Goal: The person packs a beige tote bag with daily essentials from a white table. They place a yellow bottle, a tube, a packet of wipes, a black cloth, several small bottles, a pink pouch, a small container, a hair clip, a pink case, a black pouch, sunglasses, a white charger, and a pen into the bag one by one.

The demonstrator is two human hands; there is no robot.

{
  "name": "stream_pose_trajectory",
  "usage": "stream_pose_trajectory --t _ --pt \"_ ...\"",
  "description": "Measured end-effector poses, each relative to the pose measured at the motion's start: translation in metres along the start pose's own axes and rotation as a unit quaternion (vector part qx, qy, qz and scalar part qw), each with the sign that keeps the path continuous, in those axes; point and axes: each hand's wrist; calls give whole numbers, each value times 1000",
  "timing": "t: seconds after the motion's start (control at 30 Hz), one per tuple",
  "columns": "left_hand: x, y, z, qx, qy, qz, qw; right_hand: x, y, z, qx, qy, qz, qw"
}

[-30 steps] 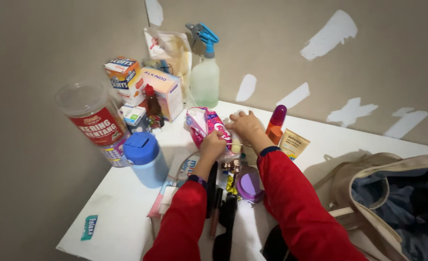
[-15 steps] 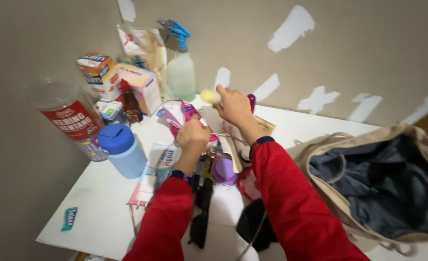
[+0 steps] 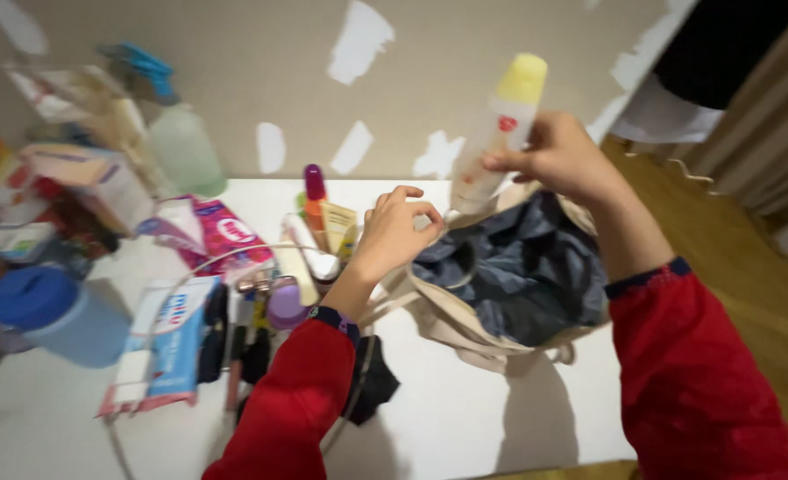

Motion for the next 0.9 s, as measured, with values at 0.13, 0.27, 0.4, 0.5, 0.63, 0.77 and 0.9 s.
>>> stream_pose_trajectory --t 0.13,0.27,0.4,0.5,0.63,0.77,0.9 --pt "62 -5 -11 71 -44 -34 996 -36 33 -69 112 -6 23 993" --pt "118 -3 -17 149 -156 -18 976 -24 47 -143 124 -10 73 989" --pt "164 0 -35 103 -251 210 939 21 36 -198 160 -32 119 979" --pt "177 -1 -39 -13 -279 414 867 48 18 -228 175 -31 62 982" --pt "187 8 -37 -116 -239 589 763 58 -20 -262 120 60 -33 990" --pt "203 17 -36 -138 -241 631 724 66 -61 -288 106 -15 -69 992" --pt "204 16 -31 -148 -248 645 707 77 -89 -305 89 -37 -46 994"
Point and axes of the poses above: each hand's wrist, its own y-axis away from the middle knuckle, its own x-axis out of the palm, z = x × y, and after that the axes turned 4 degrees about y, right-handed
